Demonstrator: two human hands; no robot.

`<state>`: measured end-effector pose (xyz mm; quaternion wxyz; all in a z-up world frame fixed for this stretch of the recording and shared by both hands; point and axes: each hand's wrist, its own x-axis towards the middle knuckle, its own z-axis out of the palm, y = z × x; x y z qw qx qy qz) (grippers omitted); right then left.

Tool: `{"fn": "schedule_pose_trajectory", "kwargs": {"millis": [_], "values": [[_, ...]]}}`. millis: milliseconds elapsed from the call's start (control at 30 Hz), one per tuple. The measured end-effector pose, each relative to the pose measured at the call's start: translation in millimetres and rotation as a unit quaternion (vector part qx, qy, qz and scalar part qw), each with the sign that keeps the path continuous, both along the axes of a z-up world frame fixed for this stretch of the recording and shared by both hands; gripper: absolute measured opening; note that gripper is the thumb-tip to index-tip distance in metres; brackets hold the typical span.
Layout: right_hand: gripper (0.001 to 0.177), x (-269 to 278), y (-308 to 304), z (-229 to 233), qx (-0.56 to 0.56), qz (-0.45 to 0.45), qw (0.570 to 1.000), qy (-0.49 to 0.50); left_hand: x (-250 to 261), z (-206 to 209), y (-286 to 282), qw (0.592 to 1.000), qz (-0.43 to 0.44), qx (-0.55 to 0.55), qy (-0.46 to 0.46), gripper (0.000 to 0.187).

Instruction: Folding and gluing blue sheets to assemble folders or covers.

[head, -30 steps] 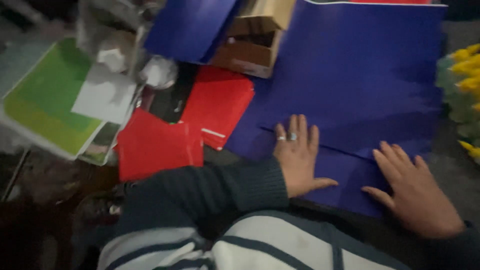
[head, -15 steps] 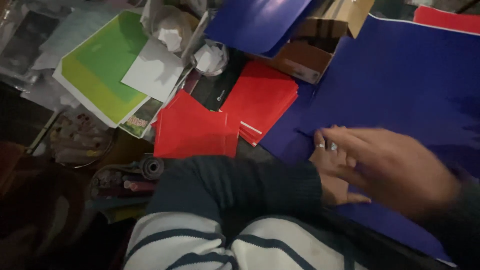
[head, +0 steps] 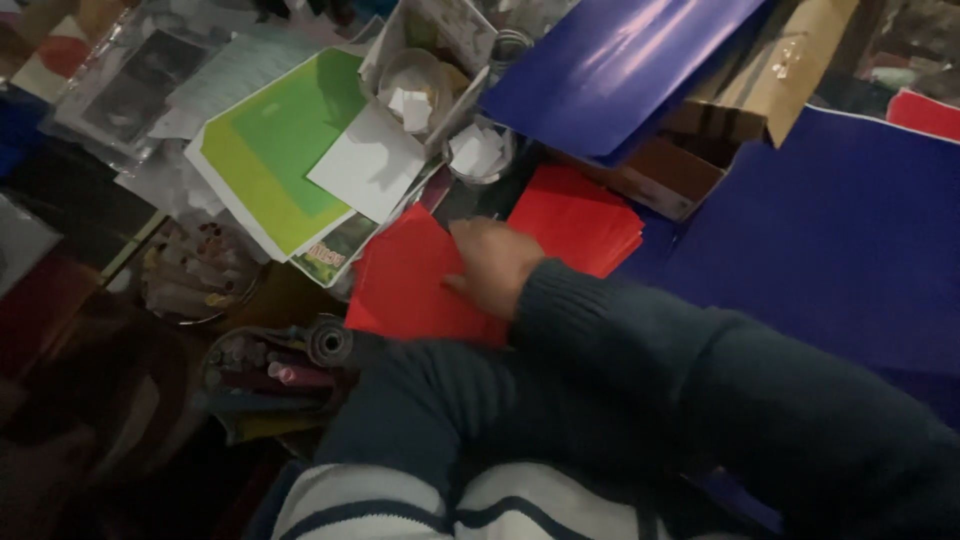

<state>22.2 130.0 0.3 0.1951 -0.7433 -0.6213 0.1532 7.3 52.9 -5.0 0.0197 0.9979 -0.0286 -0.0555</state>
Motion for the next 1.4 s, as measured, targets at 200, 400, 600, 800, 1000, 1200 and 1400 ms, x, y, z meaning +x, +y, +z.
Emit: {"fn": "schedule_pose_trajectory", "kwargs": {"millis": [200,400,600,800,1000,1200,1400], "values": [[0.052,2.4,17.2,16.5,-0.23,-0.079,0.966,0.086,4.0,-106.2,87.8,1.0,0.021,0.006,-0.005,0.12],[0.052,43.0,24.8,-76.9,0.065,-0.05,0.99,0.112,-20.9,-132.4,94.5,1.0,0.029,0.003,-0.008,0.12],[0.059,134.3,-5.8,-55.4,0.002,-0.1,0.994,0.049,-30.7,-145.0,91.6,0.999,0.034,-0.005,-0.014,0.119],[0.065,150.8,-30.7,-43.2,-0.1,-0.052,0.993,-0.038,-2.3,-46.7,11.8,1.0,0.023,-0.008,-0.018,0.119],[0.059,143.5,-46.3,-19.3,-0.048,-0.067,0.996,-0.019,-1.3,-23.9,-28.1,1.0,0.008,-0.011,-0.019,0.118],[0.048,102.4,-83.4,6.6,0.058,-0.036,0.969,-0.236,-10.5,-26.9,-37.6,1.0,0.003,-0.02,-0.02,0.118],[0.055,76.1,-176.2,65.6,-0.055,-0.044,0.969,-0.238,-14.7,-30.5,-54.1,0.998,-0.027,-0.042,-0.025,0.117]]}}
